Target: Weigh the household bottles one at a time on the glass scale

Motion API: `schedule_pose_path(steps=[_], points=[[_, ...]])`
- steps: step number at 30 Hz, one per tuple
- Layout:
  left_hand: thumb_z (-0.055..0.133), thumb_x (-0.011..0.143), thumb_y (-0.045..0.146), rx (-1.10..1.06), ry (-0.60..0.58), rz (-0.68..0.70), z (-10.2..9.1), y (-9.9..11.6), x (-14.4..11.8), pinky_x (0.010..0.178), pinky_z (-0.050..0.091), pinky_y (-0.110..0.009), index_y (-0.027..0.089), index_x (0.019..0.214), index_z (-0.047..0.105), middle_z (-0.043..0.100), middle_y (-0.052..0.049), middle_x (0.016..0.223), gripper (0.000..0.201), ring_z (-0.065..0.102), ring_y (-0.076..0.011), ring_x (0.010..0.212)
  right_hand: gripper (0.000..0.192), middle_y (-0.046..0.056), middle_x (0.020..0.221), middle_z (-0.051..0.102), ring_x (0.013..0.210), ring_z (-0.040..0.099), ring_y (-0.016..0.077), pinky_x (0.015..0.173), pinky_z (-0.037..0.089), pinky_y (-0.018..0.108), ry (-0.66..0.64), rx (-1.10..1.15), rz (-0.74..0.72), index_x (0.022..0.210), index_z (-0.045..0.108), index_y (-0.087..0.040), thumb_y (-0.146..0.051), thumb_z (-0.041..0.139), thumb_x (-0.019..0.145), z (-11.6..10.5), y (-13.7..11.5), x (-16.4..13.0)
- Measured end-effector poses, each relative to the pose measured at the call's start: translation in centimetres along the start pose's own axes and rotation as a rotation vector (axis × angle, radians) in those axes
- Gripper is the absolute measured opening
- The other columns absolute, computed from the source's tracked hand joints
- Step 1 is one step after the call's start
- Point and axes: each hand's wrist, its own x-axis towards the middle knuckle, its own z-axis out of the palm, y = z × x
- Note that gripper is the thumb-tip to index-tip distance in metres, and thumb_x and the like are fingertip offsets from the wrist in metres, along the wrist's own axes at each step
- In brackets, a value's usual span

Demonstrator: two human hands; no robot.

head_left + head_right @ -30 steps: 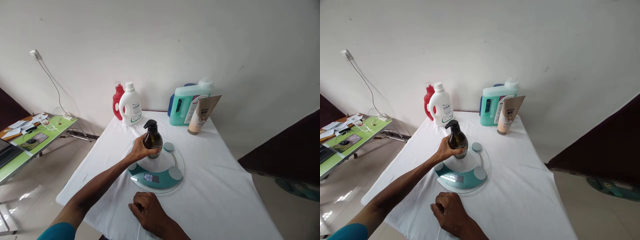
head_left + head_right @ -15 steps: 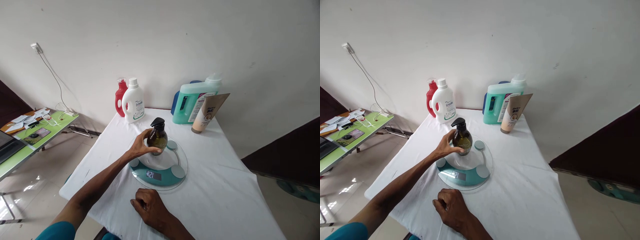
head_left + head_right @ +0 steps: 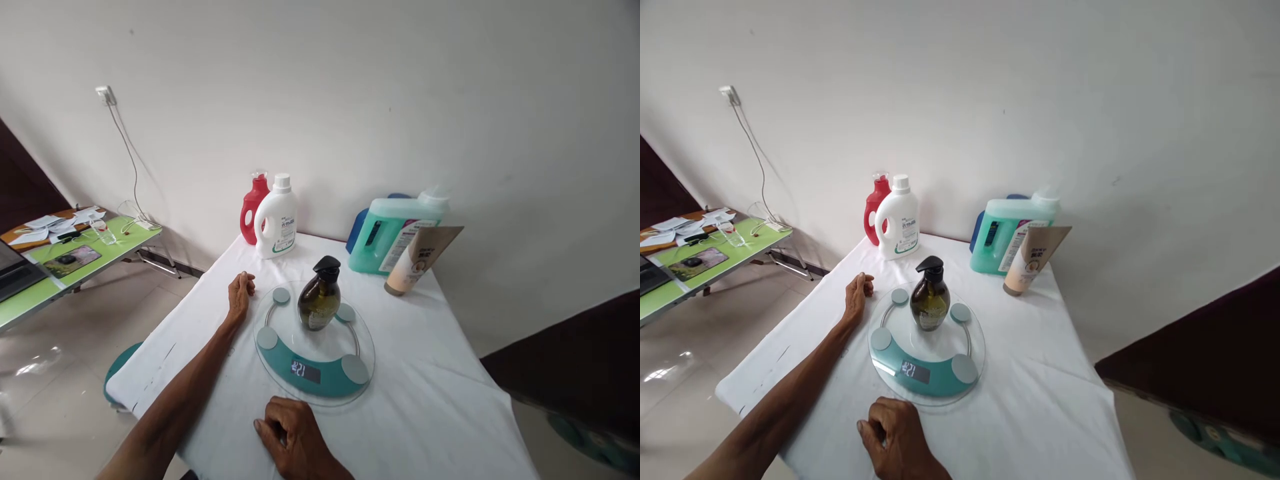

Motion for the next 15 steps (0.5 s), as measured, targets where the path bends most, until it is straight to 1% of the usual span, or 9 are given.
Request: schedule_pose_path(steps=[5,15], points=[[0.053,0.09,0.073,0.012,-0.02,-0.016,-0.07,-0.52,0.2,0.06,0.044,-0.03,0.017,0.081,0.067,0.057,-0.001,0.063,0.059,0.051,-0.014,0.057,0.038,-0.006,0.06,0.041,0.055,0.042,0.0096,0.056,0.023,0.027,-0.01,-0.043,0.014,0.067,0.027,-0.023,-0.021,0.058,0.089,0.28,0.48,-0.23],[0.054,0.092,0.07,0.057,-0.044,-0.008,-0.13,-0.62,0.19,0.06,0.044,-0.029,0.017,0.08,0.066,0.057,-0.001,0.065,0.056,0.051,-0.0137,0.057,0.033,-0.004,0.061,0.045,0.055,0.044,0.0104,0.055,0.026,0.026,0.007,-0.04,-0.012,0.067,0.03,-0.023,-0.023,0.053,0.09,-0.14,-0.2,0.1]])
